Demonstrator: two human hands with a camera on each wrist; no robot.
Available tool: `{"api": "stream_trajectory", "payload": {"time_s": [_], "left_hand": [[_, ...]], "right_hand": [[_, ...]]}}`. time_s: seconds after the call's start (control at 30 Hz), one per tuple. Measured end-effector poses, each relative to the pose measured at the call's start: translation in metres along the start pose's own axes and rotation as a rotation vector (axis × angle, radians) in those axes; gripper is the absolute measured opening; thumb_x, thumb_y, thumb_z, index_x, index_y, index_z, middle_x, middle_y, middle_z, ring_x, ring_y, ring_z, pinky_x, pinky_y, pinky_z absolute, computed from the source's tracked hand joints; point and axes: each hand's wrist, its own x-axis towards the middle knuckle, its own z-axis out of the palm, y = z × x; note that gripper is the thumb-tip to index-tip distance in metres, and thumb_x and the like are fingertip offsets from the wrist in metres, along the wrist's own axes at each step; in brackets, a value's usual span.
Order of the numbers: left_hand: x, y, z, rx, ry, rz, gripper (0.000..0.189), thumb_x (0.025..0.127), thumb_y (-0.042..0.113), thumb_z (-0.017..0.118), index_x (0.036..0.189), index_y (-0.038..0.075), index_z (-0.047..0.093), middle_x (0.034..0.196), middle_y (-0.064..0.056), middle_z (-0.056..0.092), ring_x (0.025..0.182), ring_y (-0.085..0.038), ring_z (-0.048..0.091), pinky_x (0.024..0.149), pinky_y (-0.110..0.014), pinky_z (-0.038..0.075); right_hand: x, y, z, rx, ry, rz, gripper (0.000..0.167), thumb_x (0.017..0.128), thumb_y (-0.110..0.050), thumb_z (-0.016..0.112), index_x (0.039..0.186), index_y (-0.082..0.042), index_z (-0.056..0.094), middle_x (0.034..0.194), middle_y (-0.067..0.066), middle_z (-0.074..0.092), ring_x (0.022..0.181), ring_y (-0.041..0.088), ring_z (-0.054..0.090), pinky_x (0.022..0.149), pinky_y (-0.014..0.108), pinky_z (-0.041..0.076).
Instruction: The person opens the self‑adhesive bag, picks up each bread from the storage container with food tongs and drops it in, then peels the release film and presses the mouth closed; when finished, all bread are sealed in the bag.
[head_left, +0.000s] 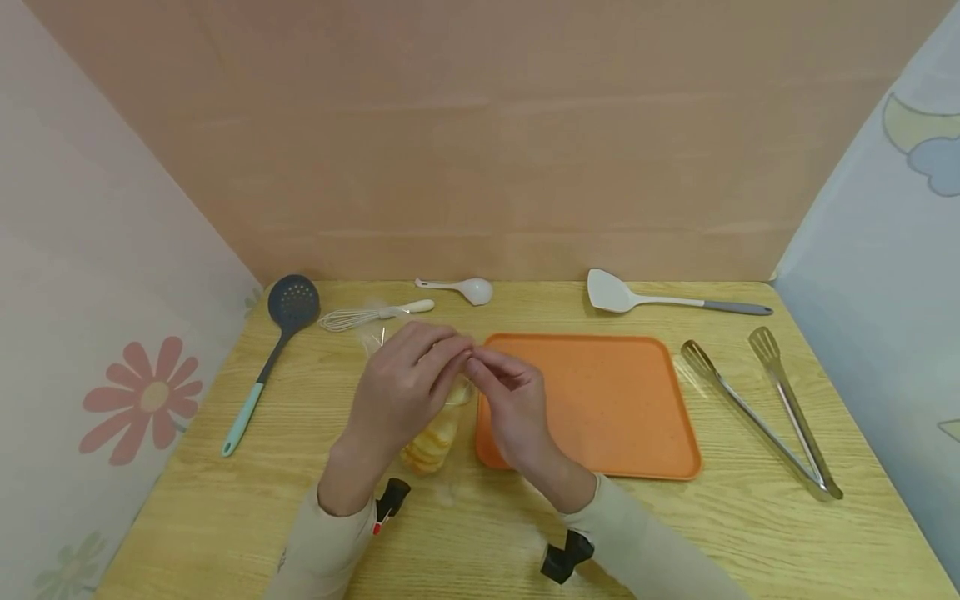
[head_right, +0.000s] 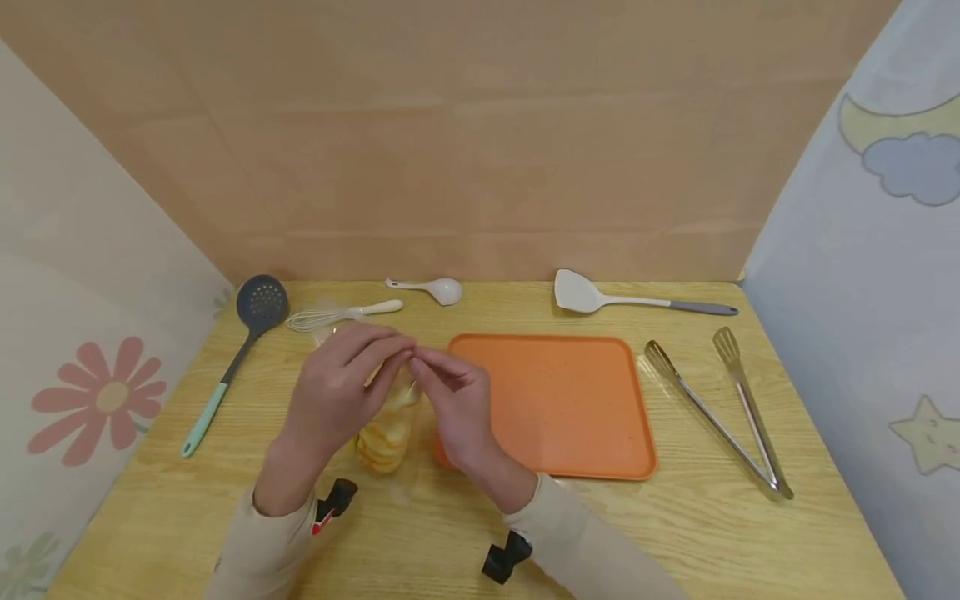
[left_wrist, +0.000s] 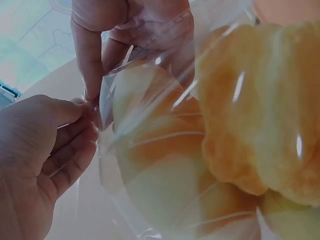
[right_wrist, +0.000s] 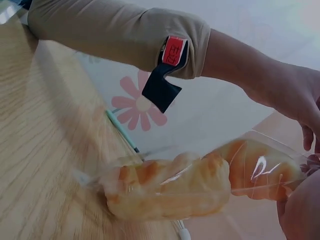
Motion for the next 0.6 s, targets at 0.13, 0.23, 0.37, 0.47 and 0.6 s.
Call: {"api": "stream_trajectory", "payload": {"time_s": [0.13,0.23,0.37,0.47,0.6], "left_hand": [[0.000,0.001,-0.004,0.059,-0.029,0.045,0.011,0.101,0.005,0.081,0.107,-0.004,0.082,0.101,-0.013,0.078,0.089,-0.028,0.075,0.079,-0.037,0.067],[-0.001,0.002,-0.007,0.108,-0.049,0.085,0.013,0.106,0.006,0.076,0.108,-0.005,0.081,0.101,-0.014,0.078,0.089,-0.029,0.075,0.081,-0.037,0.067],[-0.001,0.002,-0.010,0.149,-0.059,0.117,0.012,0.104,0.004,0.075,0.105,-0.006,0.081,0.097,-0.014,0.079,0.086,-0.029,0.076,0.080,-0.038,0.067],[-0.001,0.002,-0.012,0.160,-0.064,0.115,0.011,0.094,0.002,0.083,0.102,-0.005,0.082,0.094,-0.013,0.080,0.083,-0.027,0.076,0.077,-0.038,0.067],[-0.001,0.003,-0.013,0.140,-0.058,0.090,0.011,0.086,0.000,0.085,0.096,-0.004,0.081,0.091,-0.012,0.080,0.079,-0.026,0.077,0.074,-0.038,0.067]], "right_hand": [[-0.001,-0.001,-0.002,-0.055,-0.049,-0.061,0.050,0.103,0.013,0.064,0.113,-0.030,0.088,0.111,-0.008,0.084,0.104,0.006,0.079,0.094,0.024,0.064],[-0.002,-0.001,-0.004,-0.113,-0.081,-0.114,0.039,0.103,0.011,0.068,0.116,-0.019,0.088,0.114,-0.007,0.083,0.106,0.007,0.078,0.093,0.024,0.064],[-0.002,0.001,-0.006,-0.198,-0.113,-0.188,0.016,0.100,0.013,0.070,0.113,0.015,0.079,0.115,-0.007,0.082,0.106,0.008,0.078,0.091,0.024,0.065],[-0.002,0.002,-0.006,-0.231,-0.135,-0.235,0.016,0.100,0.015,0.070,0.110,0.028,0.070,0.114,-0.009,0.082,0.106,0.009,0.077,0.091,0.024,0.064],[-0.003,0.002,-0.006,-0.249,-0.161,-0.269,0.015,0.100,0.014,0.070,0.109,0.027,0.070,0.114,-0.010,0.081,0.108,0.009,0.076,0.096,0.025,0.063]]}}
